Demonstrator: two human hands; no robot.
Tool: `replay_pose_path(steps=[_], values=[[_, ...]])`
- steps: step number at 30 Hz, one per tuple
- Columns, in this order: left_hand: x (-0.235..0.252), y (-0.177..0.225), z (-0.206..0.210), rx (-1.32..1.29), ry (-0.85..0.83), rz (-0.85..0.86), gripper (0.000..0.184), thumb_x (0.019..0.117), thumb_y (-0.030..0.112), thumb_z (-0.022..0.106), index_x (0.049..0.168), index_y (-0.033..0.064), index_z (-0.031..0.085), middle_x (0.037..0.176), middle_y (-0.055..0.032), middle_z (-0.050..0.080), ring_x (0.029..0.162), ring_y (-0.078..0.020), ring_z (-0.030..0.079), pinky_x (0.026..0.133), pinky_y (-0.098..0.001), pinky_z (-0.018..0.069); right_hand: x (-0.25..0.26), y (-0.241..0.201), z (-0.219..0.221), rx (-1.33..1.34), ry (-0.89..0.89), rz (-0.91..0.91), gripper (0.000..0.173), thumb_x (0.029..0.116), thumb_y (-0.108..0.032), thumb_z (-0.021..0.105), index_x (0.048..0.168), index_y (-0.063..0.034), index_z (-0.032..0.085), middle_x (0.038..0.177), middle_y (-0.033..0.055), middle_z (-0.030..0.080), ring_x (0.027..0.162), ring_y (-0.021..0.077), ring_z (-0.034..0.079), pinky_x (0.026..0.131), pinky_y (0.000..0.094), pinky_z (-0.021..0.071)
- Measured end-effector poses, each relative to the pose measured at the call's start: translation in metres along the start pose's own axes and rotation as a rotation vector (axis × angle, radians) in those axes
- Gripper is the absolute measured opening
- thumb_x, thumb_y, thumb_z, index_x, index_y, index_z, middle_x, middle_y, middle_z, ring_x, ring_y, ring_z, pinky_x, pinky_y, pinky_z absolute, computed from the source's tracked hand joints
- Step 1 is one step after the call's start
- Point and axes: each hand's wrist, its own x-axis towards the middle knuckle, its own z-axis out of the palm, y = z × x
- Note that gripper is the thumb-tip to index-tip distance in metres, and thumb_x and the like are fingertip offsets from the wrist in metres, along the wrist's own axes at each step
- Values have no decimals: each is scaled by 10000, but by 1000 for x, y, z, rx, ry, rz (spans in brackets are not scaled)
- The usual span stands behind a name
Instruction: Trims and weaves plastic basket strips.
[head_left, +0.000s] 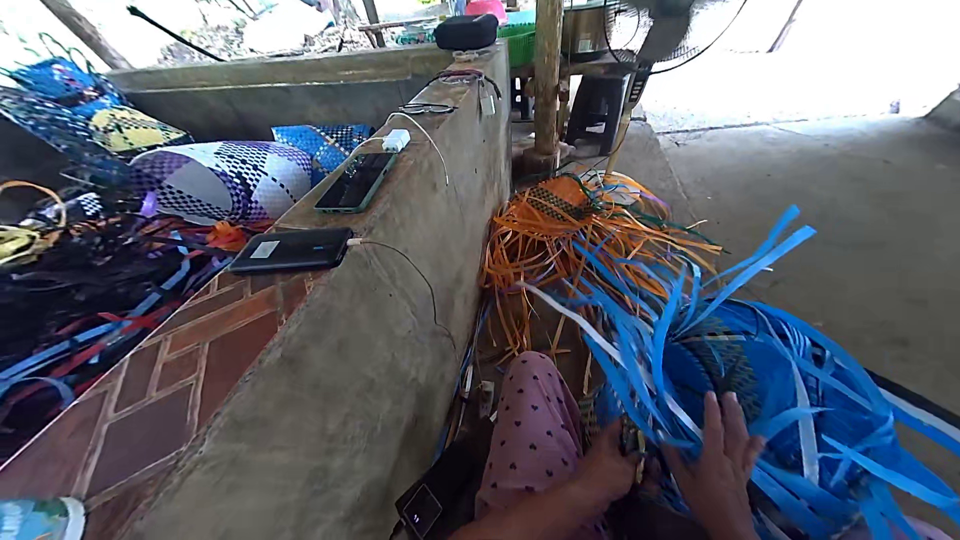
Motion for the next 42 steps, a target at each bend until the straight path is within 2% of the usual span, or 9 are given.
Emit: replay_pose_path(steps=[6, 9, 20, 25, 29, 36, 38, 40, 42], values=[[-15, -19, -4, -230, 121, 61, 250, 1033, 18, 512, 1280, 0, 481, 910, -38, 669, 715, -96, 667, 666, -264, 584, 10, 5, 17, 89, 24, -232, 952, 952, -728, 402, 1559, 4, 348, 1557, 331, 369, 1471, 452, 356, 1197, 652, 183], [-16, -15, -11, -193, 194, 92, 286, 1034, 31, 494, 1316, -21, 483, 1015, -41, 637, 818, -57, 636, 762, -249, 560, -1, 5, 11, 67, -8, -369, 1064, 850, -872, 405, 1568, -88, 343, 1574, 283, 368, 1501, 365, 334, 1222, 602, 151], [-6, -13, -17, -272, 158, -49, 271, 1030, 12, 537, 1288, 1, 457, 874, -48, 647, 675, -112, 653, 627, -250, 563, 27, 25, 22, -105, -163, -60, 814, 843, -248, 732, 1503, 101, 410, 1527, 397, 364, 1344, 628, 422, 1077, 801, 259], [0, -18, -19, -308, 144, -27, 264, 1026, -4, 535, 1280, -6, 464, 843, -54, 655, 654, -112, 656, 611, -241, 561, 50, 64, 43, -316, -956, 470, 924, 926, -290, 753, 1564, 115, 220, 1590, 389, 231, 1436, 552, 333, 1130, 671, 328], [0, -18, -17, -326, 109, 2, 249, 1027, -7, 519, 1271, -6, 464, 831, -45, 653, 650, -105, 651, 619, -241, 565, 23, 85, 54, -450, -1546, 369, 461, 1098, -204, 452, 1422, 121, 493, 1507, 312, 462, 1446, 432, 408, 1192, 559, 296], [-10, -8, -15, -345, 83, 24, 254, 1012, -17, 536, 1256, 7, 469, 831, -29, 655, 653, -92, 647, 618, -230, 560, 25, 104, 74, -256, -1212, 89, 528, 1069, -276, 496, 1456, 82, 474, 1483, 311, 482, 1401, 450, 453, 1185, 555, 331], [-16, 0, -14, -324, 76, 66, 272, 996, -30, 556, 1251, 2, 466, 828, -24, 658, 646, -87, 650, 616, -226, 565, 5, 138, 99, -114, -558, -286, 479, 992, -320, 557, 1163, 106, 695, 1163, 353, 659, 1104, 529, 630, 983, 614, 491], [-22, 8, -13, -282, 71, 103, 299, 979, -46, 572, 1253, -4, 459, 853, -25, 653, 660, -82, 654, 625, -228, 570, 63, 71, 47, -199, -1028, 112, 535, 1075, -205, 505, 1538, 36, 391, 1570, 303, 364, 1463, 513, 312, 1150, 660, 309], [-28, 16, -12, -252, 66, 125, 317, 966, -47, 591, 1254, -10, 463, 874, -30, 654, 672, -82, 656, 630, -231, 572, 80, 33, 22, -173, -930, 240, 522, 1056, -116, 524, 1555, -22, 404, 1578, 268, 381, 1481, 515, 276, 1117, 752, 241]])
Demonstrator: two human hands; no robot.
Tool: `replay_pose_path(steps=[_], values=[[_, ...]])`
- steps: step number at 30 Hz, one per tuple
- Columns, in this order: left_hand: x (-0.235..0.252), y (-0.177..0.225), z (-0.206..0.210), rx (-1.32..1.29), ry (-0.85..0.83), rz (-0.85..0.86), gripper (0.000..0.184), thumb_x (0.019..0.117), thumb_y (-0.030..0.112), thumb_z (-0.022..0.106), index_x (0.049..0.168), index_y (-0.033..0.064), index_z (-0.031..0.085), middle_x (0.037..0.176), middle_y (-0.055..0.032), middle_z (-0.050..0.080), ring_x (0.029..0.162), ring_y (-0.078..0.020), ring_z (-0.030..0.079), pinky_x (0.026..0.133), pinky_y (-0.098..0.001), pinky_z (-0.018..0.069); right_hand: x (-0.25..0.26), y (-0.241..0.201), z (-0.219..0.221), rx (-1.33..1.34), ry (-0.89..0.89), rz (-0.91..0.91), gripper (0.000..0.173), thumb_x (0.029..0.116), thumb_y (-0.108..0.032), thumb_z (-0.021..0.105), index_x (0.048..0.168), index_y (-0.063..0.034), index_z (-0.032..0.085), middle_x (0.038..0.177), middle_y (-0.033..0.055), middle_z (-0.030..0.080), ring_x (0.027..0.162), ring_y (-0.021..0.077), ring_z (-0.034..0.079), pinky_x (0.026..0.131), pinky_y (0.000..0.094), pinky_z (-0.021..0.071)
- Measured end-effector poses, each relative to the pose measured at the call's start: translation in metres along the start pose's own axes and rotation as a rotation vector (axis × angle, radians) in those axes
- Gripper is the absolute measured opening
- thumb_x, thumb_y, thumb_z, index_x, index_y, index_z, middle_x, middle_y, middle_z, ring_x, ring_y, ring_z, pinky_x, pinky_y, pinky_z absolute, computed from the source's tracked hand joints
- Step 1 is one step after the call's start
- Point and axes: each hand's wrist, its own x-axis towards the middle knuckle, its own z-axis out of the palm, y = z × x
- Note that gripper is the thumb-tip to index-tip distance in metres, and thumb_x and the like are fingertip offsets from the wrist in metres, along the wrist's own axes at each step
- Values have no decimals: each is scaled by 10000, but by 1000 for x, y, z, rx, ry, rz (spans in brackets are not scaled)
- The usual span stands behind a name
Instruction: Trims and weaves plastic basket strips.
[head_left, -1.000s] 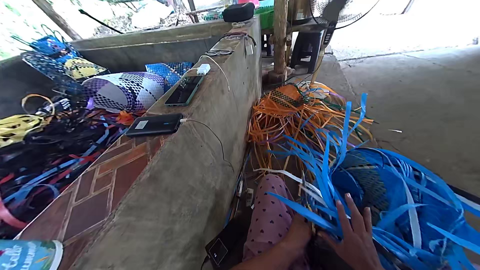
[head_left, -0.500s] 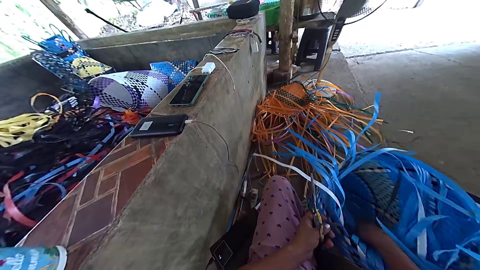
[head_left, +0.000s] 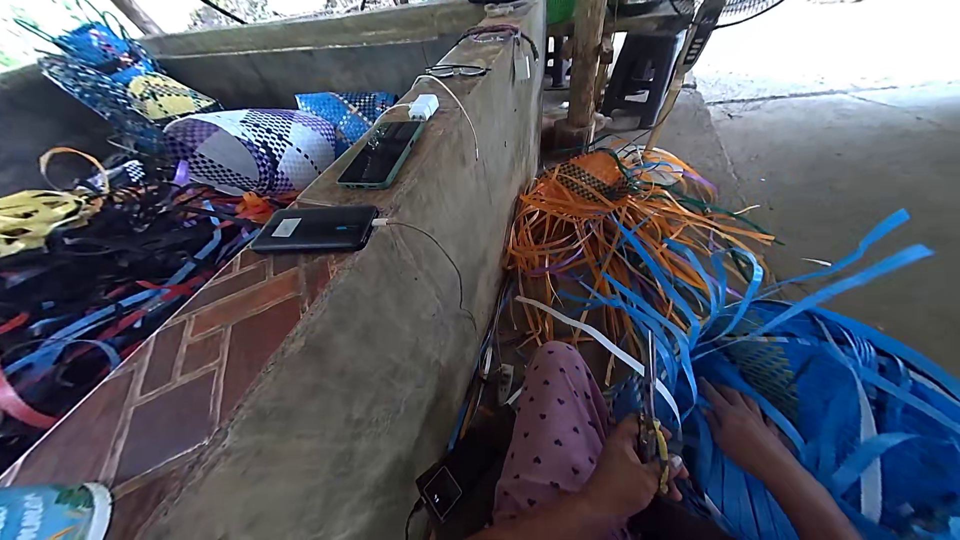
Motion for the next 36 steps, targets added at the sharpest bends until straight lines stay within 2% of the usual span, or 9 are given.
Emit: replay_pose_path(steps=[3, 6, 9, 11, 14, 16, 22, 28, 36], values=[[-9, 15, 6, 37, -23, 25, 321, 971, -21, 602, 1263, -11, 468, 885, -31, 664, 683, -82, 663, 639, -235, 576, -32, -23, -20, -18, 164, -104, 497, 1014, -74, 582, 1497, -2, 492, 1533, 291, 440, 1469, 550, 282, 1107, 823, 96], [-17, 32, 8, 49, -52, 69, 330, 973, 0, 606, 1274, -11, 469, 915, -35, 664, 713, -95, 668, 649, -250, 578, -67, -42, -32, -18, 355, -386, 560, 843, 29, 709, 1393, 35, 600, 1475, 314, 499, 1405, 621, 342, 1067, 875, 77], [-23, 52, 11, 31, -82, 129, 331, 968, -6, 599, 1273, -8, 470, 927, -36, 673, 740, -106, 679, 674, -267, 586, -79, -49, -33, 87, 366, -735, 535, 753, -63, 721, 1286, -28, 697, 1428, 247, 573, 1329, 577, 475, 1044, 815, 291], [-28, 65, 15, -18, -117, 148, 304, 973, -31, 578, 1255, 12, 473, 914, -25, 689, 727, -103, 688, 667, -258, 593, -80, -55, -31, 204, 339, -812, 434, 800, -107, 643, 1208, 16, 721, 1275, 211, 674, 1176, 422, 641, 998, 574, 502], [-33, 79, 19, -51, -182, 183, 238, 1014, -1, 521, 1245, 12, 463, 972, -36, 693, 761, -128, 714, 708, -285, 617, -79, -61, -36, 291, 432, -794, 300, 937, -142, 484, 985, 29, 726, 990, 159, 714, 885, 219, 703, 794, 329, 582], [-32, 83, 16, 1, -195, 253, 235, 1040, 44, 487, 1264, -21, 463, 1032, -56, 666, 814, -148, 719, 759, -320, 626, -74, -62, -45, 317, 478, -794, 377, 1046, -266, 420, 1003, -34, 714, 959, 84, 685, 872, 109, 663, 789, 238, 560], [-29, 78, 3, 175, -12, 345, 145, 1015, 1, 519, 1154, -30, 545, 927, -1, 717, 817, -82, 721, 777, -266, 618, -78, -64, -90, 379, 528, -597, 312, 998, -24, 430, 1107, 50, 712, 1066, 195, 672, 939, 244, 670, 850, 395, 569], [-18, 41, -10, 503, 17, 375, 148, 955, 51, 606, 1081, -21, 633, 856, 21, 723, 728, -26, 693, 689, -204, 587, -87, -54, -102, 686, 627, -429, 291, 1033, -26, 468, 1195, 13, 707, 1062, 127, 631, 836, 109, 668, 713, 240, 594], [-8, 33, 5, 1038, -25, 509, 384, 909, 226, 613, 1200, -18, 667, 1001, -124, 729, 1056, -348, 653, 940, -522, 505, -109, -44, -115, 888, 741, -483, 230, 976, -12, 603, 1183, 20, 699, 1006, 87, 692, 767, 145, 715, 698, 310, 645]])
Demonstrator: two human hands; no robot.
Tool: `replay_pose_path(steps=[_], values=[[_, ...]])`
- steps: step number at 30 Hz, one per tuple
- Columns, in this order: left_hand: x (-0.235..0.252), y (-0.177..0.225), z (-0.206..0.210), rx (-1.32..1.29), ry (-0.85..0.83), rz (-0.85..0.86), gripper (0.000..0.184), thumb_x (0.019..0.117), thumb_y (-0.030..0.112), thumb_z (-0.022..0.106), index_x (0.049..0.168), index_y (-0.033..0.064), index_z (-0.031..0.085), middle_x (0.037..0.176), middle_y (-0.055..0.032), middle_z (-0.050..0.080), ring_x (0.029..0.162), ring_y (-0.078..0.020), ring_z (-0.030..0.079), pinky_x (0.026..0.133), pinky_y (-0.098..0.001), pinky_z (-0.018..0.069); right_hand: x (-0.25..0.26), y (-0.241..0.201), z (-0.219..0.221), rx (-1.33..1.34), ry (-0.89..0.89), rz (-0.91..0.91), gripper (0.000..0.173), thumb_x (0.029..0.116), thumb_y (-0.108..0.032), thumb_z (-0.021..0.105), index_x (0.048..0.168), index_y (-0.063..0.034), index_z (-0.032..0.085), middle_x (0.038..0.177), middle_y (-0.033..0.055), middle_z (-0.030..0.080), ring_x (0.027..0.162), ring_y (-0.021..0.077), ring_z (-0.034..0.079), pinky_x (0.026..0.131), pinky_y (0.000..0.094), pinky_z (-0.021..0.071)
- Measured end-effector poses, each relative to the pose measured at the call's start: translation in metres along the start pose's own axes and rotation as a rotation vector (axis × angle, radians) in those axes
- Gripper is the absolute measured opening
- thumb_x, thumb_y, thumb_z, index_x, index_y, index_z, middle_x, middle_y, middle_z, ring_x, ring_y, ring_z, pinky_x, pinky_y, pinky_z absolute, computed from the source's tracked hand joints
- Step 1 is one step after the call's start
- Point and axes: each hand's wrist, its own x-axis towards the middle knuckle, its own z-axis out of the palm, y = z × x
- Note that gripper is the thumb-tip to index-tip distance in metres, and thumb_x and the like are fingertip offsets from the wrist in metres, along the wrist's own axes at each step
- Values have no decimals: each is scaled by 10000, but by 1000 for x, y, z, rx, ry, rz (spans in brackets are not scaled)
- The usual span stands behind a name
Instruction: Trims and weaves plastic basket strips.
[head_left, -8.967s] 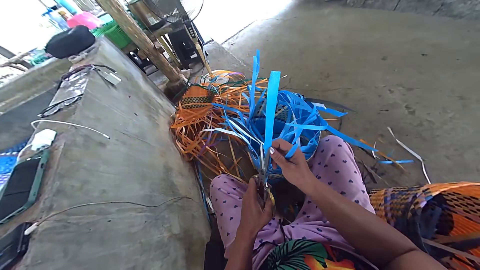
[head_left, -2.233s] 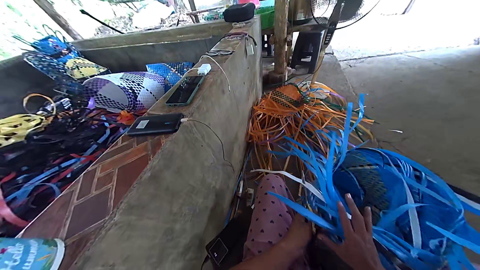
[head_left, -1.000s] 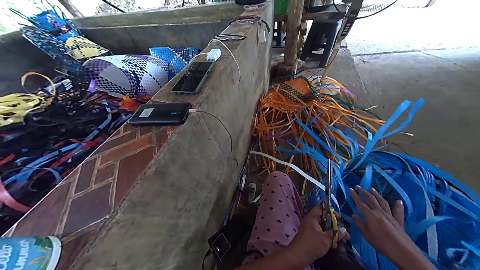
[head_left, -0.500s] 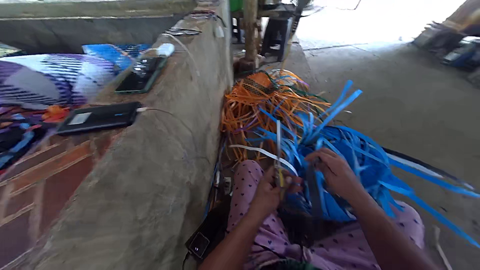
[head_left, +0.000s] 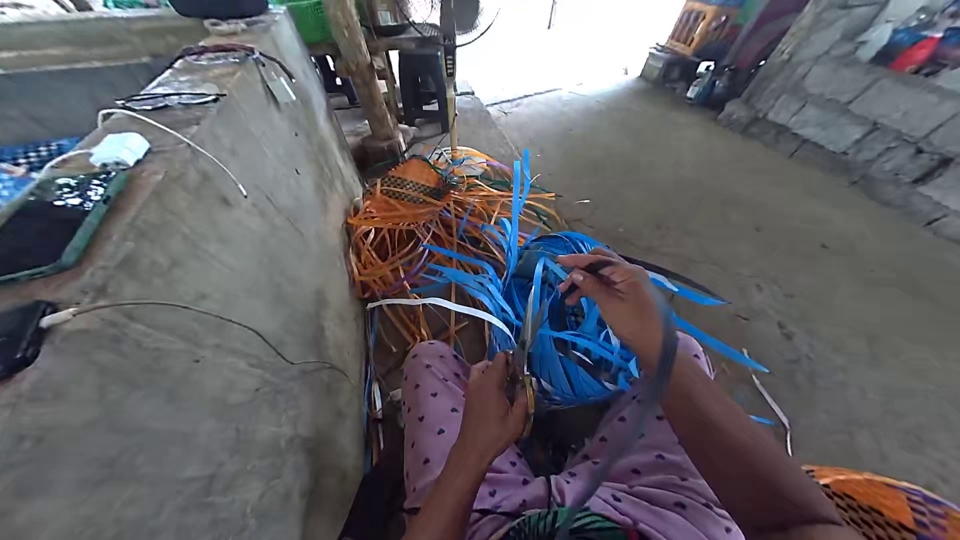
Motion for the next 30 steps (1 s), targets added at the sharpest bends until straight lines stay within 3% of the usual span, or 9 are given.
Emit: replay_pose_path(steps=[2, 4, 8, 11, 15, 18, 24, 30], values=[[4, 7, 0, 25, 3, 49, 376, 920, 200, 613, 1211, -33, 660, 1023, -145, 732, 1057, -363, 665, 937, -530, 520, -5, -5, 3, 129, 14, 46, 155, 952, 19, 618, 1104, 2, 644, 865, 46, 730, 710, 142, 728, 659, 310, 644], [7, 11, 2, 27, 6, 96, 359, 919, 179, 612, 1193, -47, 659, 995, -156, 727, 982, -332, 700, 887, -514, 555, -11, -11, 6, 203, 7, 70, 89, 977, 20, 574, 1043, -39, 582, 812, 19, 721, 699, 139, 732, 668, 313, 646], [13, 16, 5, 30, 60, 187, 368, 881, 168, 628, 1165, -66, 647, 975, -130, 728, 965, -288, 702, 904, -485, 556, -22, -16, 13, 193, -5, 44, 136, 1047, -32, 466, 1029, -27, 601, 878, -7, 714, 729, 105, 730, 690, 304, 653], [15, 21, 6, 80, 123, 262, 392, 818, 169, 638, 1133, -64, 637, 973, -115, 729, 1031, -318, 686, 975, -520, 512, -31, -17, 18, 158, 14, -3, 175, 1050, -36, 454, 1042, 21, 619, 963, 27, 691, 776, 98, 726, 716, 305, 656], [17, 24, 6, 155, 198, 331, 425, 800, 201, 617, 1137, -59, 630, 932, -92, 726, 945, -242, 715, 1081, -543, 433, -37, -19, 24, 143, 43, -47, 106, 1015, -1, 511, 1041, 31, 608, 955, 24, 693, 804, 80, 726, 738, 277, 650], [17, 24, 5, 191, 214, 351, 481, 812, 234, 601, 1189, -63, 627, 959, -86, 735, 952, -216, 717, 1084, -546, 427, -40, -16, 28, 171, 53, -73, 81, 993, 27, 529, 1025, 23, 603, 946, 33, 713, 822, 105, 740, 751, 285, 650], [15, 22, 2, 221, 197, 345, 548, 819, 253, 603, 1250, -86, 612, 1007, -95, 744, 970, -218, 723, 1066, -547, 443, -44, -14, 33, 214, 65, -109, 157, 1039, -6, 454, 1014, -14, 608, 939, -12, 703, 848, 85, 732, 780, 285, 645], [12, 24, 1, 206, 169, 302, 387, 867, 103, 588, 1204, -76, 650, 1056, -122, 754, 1010, -234, 728, 1071, -467, 464, -43, -13, 31, 223, 58, -137, 169, 1056, -25, 442, 1009, -21, 605, 963, 17, 720, 866, 139, 756, 775, 321, 659]])
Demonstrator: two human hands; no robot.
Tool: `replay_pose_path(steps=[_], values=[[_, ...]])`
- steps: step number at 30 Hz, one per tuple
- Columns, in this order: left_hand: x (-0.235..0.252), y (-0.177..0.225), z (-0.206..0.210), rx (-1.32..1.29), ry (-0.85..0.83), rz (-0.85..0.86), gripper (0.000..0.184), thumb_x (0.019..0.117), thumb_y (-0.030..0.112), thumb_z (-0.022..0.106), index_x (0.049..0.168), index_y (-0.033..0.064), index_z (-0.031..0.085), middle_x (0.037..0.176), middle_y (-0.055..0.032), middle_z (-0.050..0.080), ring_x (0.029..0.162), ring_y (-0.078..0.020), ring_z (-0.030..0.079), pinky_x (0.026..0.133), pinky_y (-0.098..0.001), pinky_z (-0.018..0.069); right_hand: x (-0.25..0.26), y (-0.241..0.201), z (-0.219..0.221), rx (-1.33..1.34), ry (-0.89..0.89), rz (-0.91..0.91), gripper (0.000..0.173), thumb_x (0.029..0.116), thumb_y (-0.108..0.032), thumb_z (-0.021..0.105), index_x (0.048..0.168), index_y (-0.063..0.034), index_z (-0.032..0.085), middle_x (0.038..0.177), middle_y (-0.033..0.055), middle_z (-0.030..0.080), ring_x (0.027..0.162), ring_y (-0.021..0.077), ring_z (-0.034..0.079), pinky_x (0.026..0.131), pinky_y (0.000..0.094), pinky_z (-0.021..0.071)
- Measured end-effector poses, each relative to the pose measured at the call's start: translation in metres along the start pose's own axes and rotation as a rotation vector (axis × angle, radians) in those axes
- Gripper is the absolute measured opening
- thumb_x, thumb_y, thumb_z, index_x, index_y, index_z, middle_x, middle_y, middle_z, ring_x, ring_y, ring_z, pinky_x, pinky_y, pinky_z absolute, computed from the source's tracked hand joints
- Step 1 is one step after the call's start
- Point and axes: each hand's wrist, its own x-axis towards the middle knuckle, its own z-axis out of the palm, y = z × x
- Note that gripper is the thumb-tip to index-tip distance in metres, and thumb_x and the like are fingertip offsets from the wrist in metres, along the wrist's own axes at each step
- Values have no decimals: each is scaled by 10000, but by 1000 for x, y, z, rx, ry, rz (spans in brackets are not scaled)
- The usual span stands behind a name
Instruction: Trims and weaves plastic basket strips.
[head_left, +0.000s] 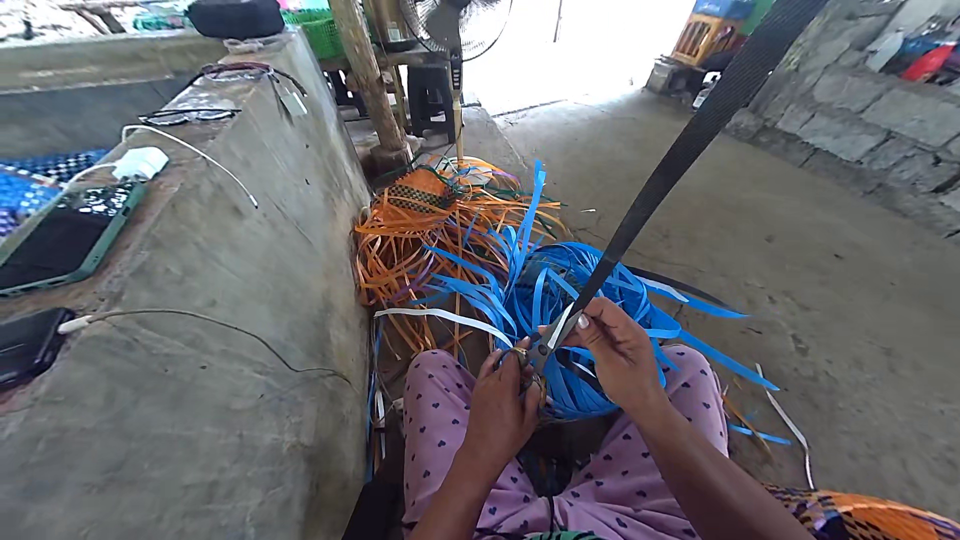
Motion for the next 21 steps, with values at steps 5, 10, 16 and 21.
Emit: replay_pose_path(steps=[5, 10, 16, 21], values=[[-4, -2, 1, -4, -16, -21, 393, 863, 86, 613, 1219, -77, 646, 1050, -106, 762, 1008, -235, 732, 1070, -466, 471, -5, 6, 1, -39, -21, -20, 174, 1058, -43, 449, 995, -24, 610, 955, 15, 714, 871, 119, 750, 780, 303, 654], [-5, -1, -2, -65, -2, 15, 449, 829, 202, 608, 1193, -59, 642, 947, -63, 745, 898, -178, 720, 1038, -496, 480, -15, 20, 5, -170, -80, -80, 218, 1050, -74, 478, 1012, 56, 650, 955, 65, 675, 859, 53, 686, 787, 232, 609], [-16, -6, 5, -78, -26, -92, 357, 883, 109, 581, 1176, -79, 662, 1018, -131, 756, 1052, -328, 709, 945, -474, 551, -21, 26, 4, -164, -103, -27, 218, 1053, -75, 484, 994, 65, 641, 946, 87, 677, 844, 85, 704, 784, 269, 628], [-20, -7, 1, -101, -96, -166, 381, 862, 130, 603, 1189, -56, 666, 940, -96, 749, 935, -268, 723, 864, -449, 578, -32, 36, 2, -221, -108, 5, 226, 1041, -88, 502, 978, 67, 655, 917, 89, 662, 801, 54, 666, 747, 226, 602]])
